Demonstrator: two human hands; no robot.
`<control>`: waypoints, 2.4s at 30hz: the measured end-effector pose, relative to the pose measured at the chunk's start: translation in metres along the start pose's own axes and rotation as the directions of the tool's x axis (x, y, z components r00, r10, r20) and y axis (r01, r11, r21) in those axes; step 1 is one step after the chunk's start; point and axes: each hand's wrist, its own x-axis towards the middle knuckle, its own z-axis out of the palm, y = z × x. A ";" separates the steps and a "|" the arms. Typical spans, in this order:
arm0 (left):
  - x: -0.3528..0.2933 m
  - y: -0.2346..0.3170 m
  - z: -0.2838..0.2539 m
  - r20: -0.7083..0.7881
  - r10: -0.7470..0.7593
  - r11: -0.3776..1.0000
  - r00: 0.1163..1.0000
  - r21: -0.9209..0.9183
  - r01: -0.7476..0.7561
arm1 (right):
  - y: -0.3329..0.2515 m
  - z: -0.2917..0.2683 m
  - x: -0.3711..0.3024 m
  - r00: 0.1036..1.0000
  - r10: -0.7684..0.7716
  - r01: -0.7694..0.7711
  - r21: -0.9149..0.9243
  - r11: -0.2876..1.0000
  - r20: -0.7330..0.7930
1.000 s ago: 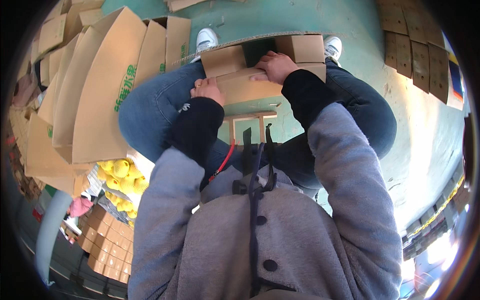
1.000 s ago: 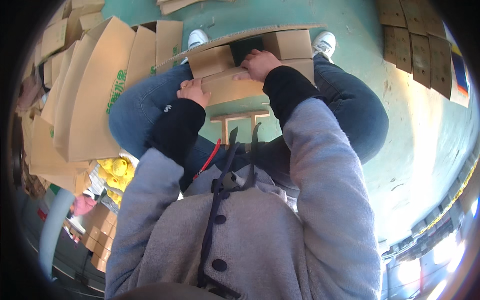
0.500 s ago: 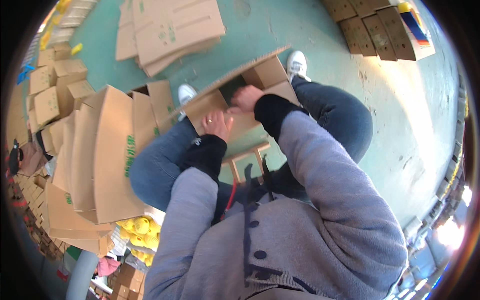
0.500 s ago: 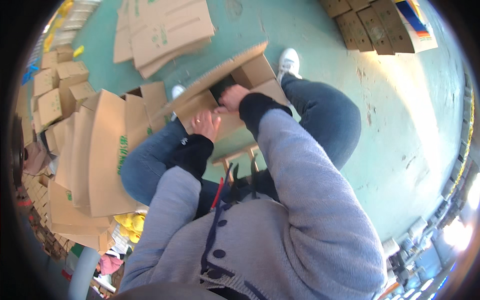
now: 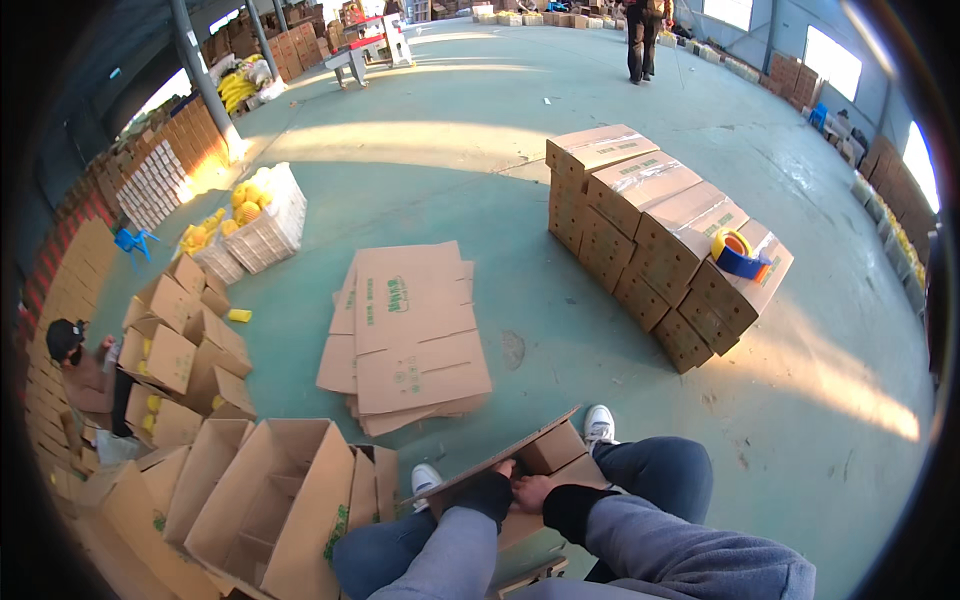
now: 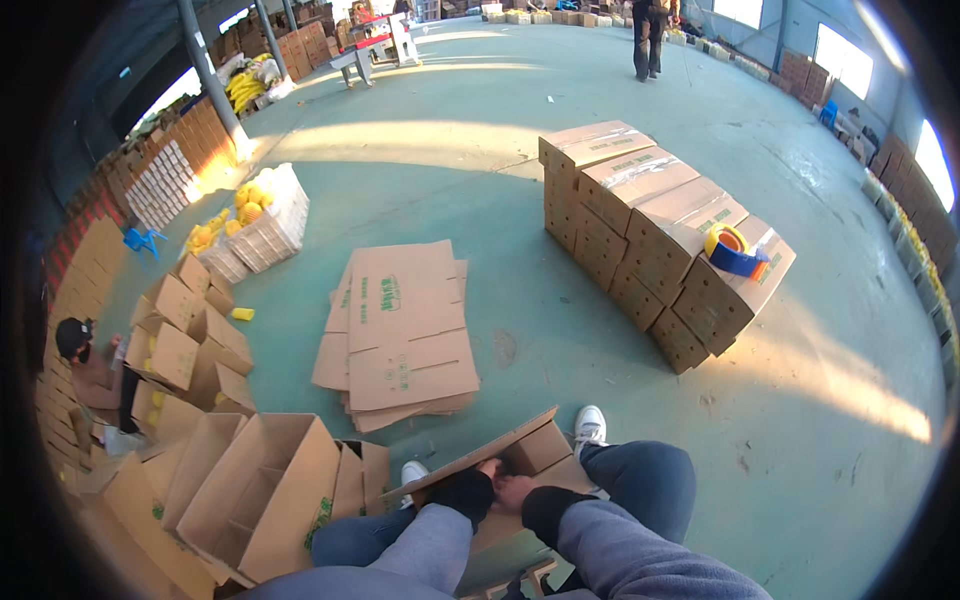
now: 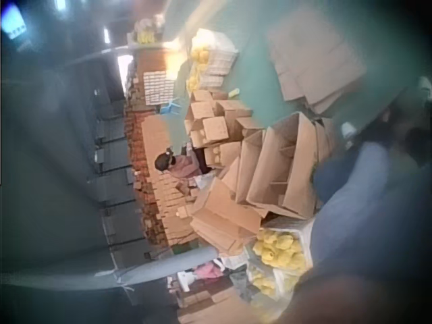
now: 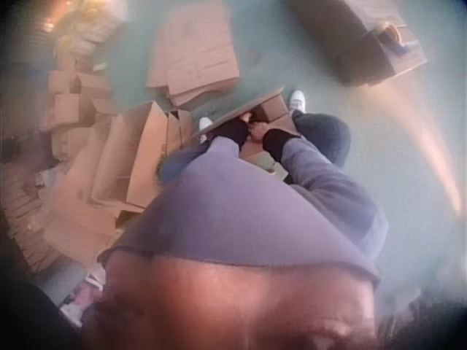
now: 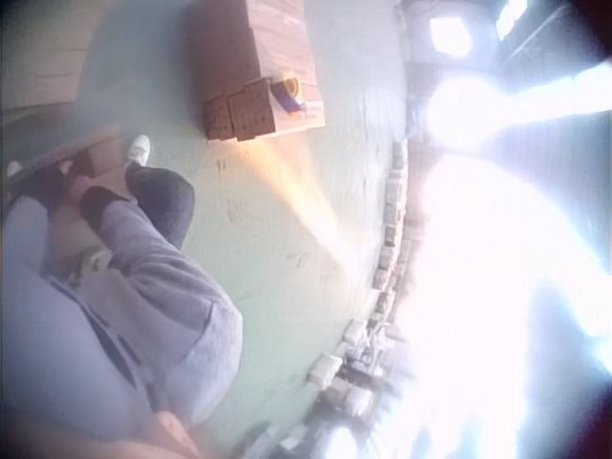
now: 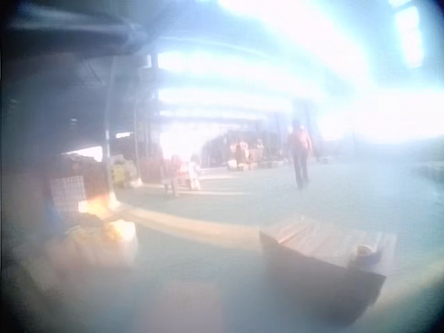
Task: The person repeatedly picks up flat cardboard sheets, folds them into box shapes, and stacks the assembled boxes. The task is performed by hand without tools in a warehouse setting.
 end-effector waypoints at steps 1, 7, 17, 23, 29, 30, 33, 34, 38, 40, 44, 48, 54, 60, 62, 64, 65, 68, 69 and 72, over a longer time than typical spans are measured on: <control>-0.002 0.000 -0.001 0.008 0.013 0.999 1.000 0.041 -0.013 | -0.001 0.001 -0.001 0.999 -0.038 0.039 -0.043 0.998 0.024; -0.006 0.008 -0.014 0.062 0.071 0.992 0.996 0.100 -0.077 | -0.002 0.000 0.005 0.993 -0.019 0.009 0.081 0.997 0.113; -0.015 0.019 -0.028 0.112 0.151 0.981 0.982 0.102 -0.163 | -0.005 -0.015 0.005 0.982 0.064 -0.080 0.085 0.993 0.175; -0.036 0.078 -0.109 0.261 0.416 0.909 0.871 -0.146 -0.391 | 0.003 -0.005 0.027 0.892 0.250 -0.252 -0.045 0.967 0.376; -0.026 0.130 -0.235 -0.153 0.649 0.612 0.745 -0.477 -0.631 | -0.039 -0.002 -0.019 0.756 0.291 -0.277 0.116 0.954 -0.587; -0.023 0.122 -0.251 -0.224 0.579 0.738 0.784 -0.263 -0.621 | -0.058 -0.002 -0.031 0.677 0.408 -0.227 0.353 0.907 -0.613; -0.017 0.098 -0.265 -0.198 0.575 0.816 0.794 0.207 -0.539 | -0.108 0.001 -0.056 0.407 0.912 -0.406 0.882 0.239 -0.060; -0.017 0.088 -0.261 -0.043 0.429 0.861 0.902 0.320 -0.395 | -0.120 0.008 -0.067 0.405 0.883 -0.462 0.886 -0.027 0.238; 0.009 0.076 -0.242 0.231 0.181 0.881 0.956 0.394 -0.262 | -0.107 0.061 -0.073 0.306 0.610 -0.386 0.681 -0.623 0.731; 0.012 0.068 -0.238 0.244 0.159 0.888 0.957 0.387 -0.246 | -0.093 0.092 -0.054 0.216 0.747 -0.195 0.777 -0.598 0.629; 0.003 0.050 -0.241 0.174 0.162 0.977 0.971 0.108 -0.183 | 0.010 0.069 -0.011 0.248 0.968 0.306 0.951 -0.044 -0.035; -0.032 0.057 -0.213 0.015 0.109 0.987 0.994 -0.121 -0.106 | 0.103 -0.059 -0.027 0.582 0.805 -0.423 0.804 0.419 -0.113; -0.139 0.113 -0.104 0.153 -0.109 0.627 0.982 -0.756 0.187 | 0.034 -0.184 -0.070 0.830 0.541 -0.335 0.652 0.681 -0.138; -0.189 0.138 -0.095 0.234 -0.068 0.338 0.970 -0.909 0.243 | -0.077 -0.138 -0.083 0.946 0.170 -0.286 0.464 0.838 0.276; -0.195 0.132 -0.117 0.186 0.143 0.803 0.972 -0.596 -0.004 | -0.090 -0.128 -0.071 0.964 0.196 -0.239 0.266 0.934 0.180; -0.200 0.119 -0.148 0.352 0.259 0.838 0.900 -0.544 -0.028 | -0.087 -0.128 -0.064 0.962 0.263 -0.272 0.185 0.944 0.075; -0.200 0.112 -0.166 0.449 0.294 0.816 0.844 -0.578 0.023 | -0.084 -0.131 -0.057 0.968 0.233 -0.242 0.097 0.966 0.088; -0.212 0.090 -0.219 -0.156 0.312 0.824 0.937 -0.446 -0.349 | -0.066 -0.140 -0.053 0.996 0.014 -0.009 -0.063 0.998 0.092; -0.210 0.083 -0.235 -0.316 0.366 0.874 0.875 -0.204 -0.440 | -0.061 -0.139 -0.055 0.994 -0.031 0.046 -0.136 0.990 0.106; -0.203 0.080 -0.248 -0.359 0.559 0.829 0.747 0.247 -0.502 | -0.045 -0.131 -0.071 0.986 -0.075 0.095 -0.129 0.987 0.150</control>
